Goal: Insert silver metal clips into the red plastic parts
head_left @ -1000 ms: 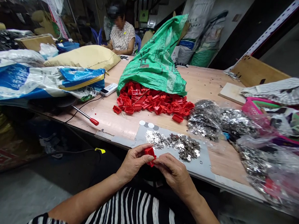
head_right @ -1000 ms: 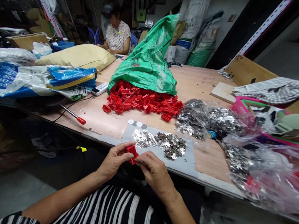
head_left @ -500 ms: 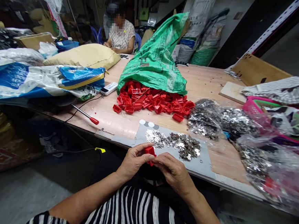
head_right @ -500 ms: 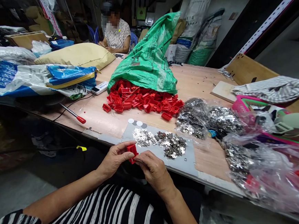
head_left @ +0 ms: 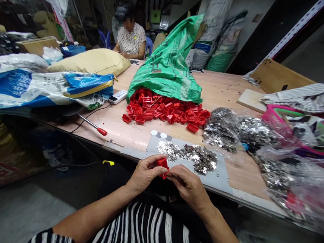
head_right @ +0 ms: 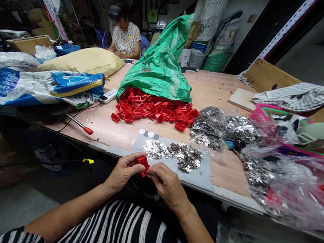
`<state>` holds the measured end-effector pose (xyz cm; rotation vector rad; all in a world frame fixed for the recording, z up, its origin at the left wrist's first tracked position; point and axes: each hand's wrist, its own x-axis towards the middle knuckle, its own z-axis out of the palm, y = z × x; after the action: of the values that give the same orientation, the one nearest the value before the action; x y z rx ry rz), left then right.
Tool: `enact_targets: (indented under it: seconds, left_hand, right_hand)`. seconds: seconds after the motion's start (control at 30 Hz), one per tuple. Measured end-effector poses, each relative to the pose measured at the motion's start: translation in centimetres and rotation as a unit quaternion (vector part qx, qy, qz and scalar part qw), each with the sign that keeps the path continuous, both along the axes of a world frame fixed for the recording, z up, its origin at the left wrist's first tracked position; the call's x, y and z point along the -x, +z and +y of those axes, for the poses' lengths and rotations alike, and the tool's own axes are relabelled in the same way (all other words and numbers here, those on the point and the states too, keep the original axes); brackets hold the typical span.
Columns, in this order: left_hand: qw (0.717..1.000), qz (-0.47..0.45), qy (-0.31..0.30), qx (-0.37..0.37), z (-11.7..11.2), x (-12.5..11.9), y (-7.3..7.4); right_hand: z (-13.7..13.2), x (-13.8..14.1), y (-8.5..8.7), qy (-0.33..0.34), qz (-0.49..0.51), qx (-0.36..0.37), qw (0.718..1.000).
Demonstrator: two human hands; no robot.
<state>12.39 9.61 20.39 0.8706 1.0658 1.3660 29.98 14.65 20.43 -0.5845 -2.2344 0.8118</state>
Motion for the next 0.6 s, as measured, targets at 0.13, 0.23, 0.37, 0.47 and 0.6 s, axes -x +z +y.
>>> enact_targets:
  seconds: [0.13, 0.23, 0.37, 0.47, 0.6]
  left_hand:
    - [1.000, 0.019, 0.007, -0.002, 0.1, 0.0, 0.2]
    - [1.000, 0.029, 0.003, -0.010, 0.2, 0.0, 0.5]
    - [0.999, 0.032, -0.002, -0.012, 0.5, 0.1, 1.0]
    - [0.999, 0.034, -0.005, -0.013, 0.7, 0.2, 1.2]
    - [0.998, 0.051, -0.014, -0.018, 0.7, 0.2, 1.2]
  right_hand:
    - [0.0, 0.0, 0.0, -0.001, 0.007, -0.018, 1.000]
    - [0.0, 0.0, -0.1, -0.007, 0.006, -0.013, 1.000]
    - [0.1, 0.0, 0.1, -0.015, 0.002, -0.008, 1.000]
    - [0.0, 0.1, 0.5, -0.003, -0.010, -0.013, 1.000]
    - [-0.1, 0.2, 0.8, 0.004, -0.012, -0.013, 1.000]
